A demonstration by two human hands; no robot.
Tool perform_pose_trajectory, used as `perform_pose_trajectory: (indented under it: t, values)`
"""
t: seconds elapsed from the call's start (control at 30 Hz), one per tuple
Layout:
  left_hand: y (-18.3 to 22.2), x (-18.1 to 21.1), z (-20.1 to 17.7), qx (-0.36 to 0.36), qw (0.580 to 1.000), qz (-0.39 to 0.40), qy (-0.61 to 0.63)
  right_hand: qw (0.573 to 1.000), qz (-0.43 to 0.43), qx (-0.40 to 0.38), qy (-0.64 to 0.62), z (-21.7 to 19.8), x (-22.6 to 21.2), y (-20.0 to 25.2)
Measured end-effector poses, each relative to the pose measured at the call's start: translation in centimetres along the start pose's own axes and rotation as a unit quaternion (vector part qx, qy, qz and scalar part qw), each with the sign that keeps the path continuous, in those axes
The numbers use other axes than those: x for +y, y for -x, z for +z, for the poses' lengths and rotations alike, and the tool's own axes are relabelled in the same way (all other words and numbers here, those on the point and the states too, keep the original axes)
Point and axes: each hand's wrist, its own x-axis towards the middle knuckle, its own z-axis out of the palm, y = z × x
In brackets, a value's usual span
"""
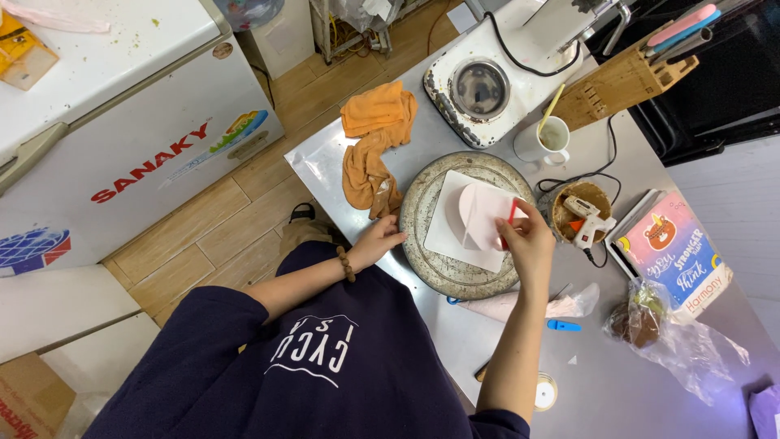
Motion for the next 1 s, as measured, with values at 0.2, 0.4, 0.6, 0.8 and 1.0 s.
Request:
perform_pose_trajectory:
  t: [0.2, 0.4, 0.6, 0.8, 1.0]
  values:
    - [0.5, 1.1, -0.2, -0.013, 1.0, -0.008, 0.012, 0.993, 0.04, 0.065, 0.085, -3.8, 1.9, 1.6]
    - [0.0, -2.1, -0.4, -0.047, 0.996, -0.055, -0.042, 0.991, 0.017, 0.116, -0.06, -5.6, 3.6, 2.7]
    - [0.0, 0.4, -0.2, -0.107, 0.988, -0.107, -0.034, 0.997, 0.023, 0.034, -0.069, 0.9, -0.2, 2.2]
    - [1.4, 4.0, -0.9, -0.121, 0.975, -0.164, 0.087, 0.997, 0.011, 0.001, -0.07, 3.8, -2.8, 2.0]
    - [1.2, 1.7, -0.8, -0.157, 0.967, -0.181, 0.082, 0.999, 0.027, 0.044, -0.011, 2.1, -2.3, 2.6]
